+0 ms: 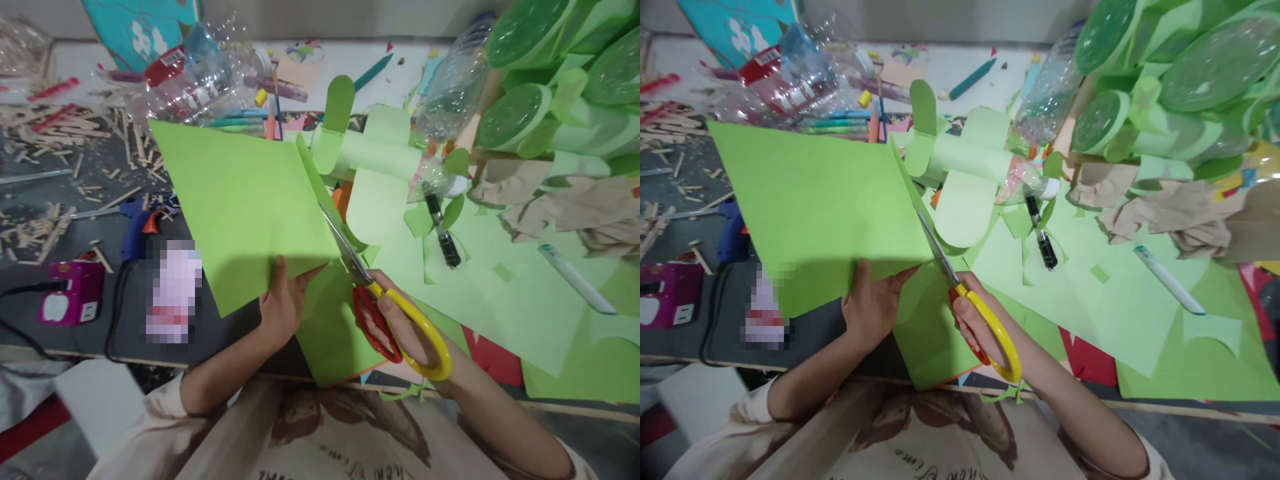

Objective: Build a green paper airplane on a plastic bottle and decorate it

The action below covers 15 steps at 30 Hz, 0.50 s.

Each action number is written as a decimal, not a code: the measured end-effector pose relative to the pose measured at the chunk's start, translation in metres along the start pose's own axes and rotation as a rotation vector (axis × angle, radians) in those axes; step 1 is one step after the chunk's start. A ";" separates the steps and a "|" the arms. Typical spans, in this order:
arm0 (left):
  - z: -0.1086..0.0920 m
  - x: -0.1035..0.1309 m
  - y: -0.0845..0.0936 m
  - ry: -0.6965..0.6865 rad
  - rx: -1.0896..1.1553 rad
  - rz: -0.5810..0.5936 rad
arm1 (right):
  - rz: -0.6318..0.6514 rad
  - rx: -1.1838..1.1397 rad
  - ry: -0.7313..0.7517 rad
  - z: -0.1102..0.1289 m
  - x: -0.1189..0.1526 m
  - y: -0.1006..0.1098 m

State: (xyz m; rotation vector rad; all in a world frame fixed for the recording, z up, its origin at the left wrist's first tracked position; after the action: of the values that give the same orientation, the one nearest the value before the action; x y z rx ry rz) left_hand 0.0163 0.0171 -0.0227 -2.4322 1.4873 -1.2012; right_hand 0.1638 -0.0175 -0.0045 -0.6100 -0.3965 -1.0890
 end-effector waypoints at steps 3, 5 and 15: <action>-0.007 0.002 -0.003 -0.016 -0.036 -0.012 | 0.009 -0.004 -0.004 0.000 0.000 -0.001; -0.010 0.003 -0.004 -0.055 -0.063 -0.004 | 0.010 0.002 0.000 0.001 0.001 -0.002; -0.003 -0.024 0.028 -0.358 -0.249 0.109 | 0.013 0.113 0.009 0.004 0.006 0.002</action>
State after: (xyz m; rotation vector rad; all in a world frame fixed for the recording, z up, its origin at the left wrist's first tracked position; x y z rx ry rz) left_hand -0.0118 0.0217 -0.0467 -2.4989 1.7072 -0.5482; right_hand 0.1678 -0.0185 0.0016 -0.5068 -0.4429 -1.0493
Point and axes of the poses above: each hand's wrist, its own x-axis away from the middle knuckle, its own y-axis out of the back of the hand, z = x × y, the point moved 8 cm from there along -x, towards the middle knuckle, and after that the axes turned 7 degrees about -y, right-handed, at the moved point
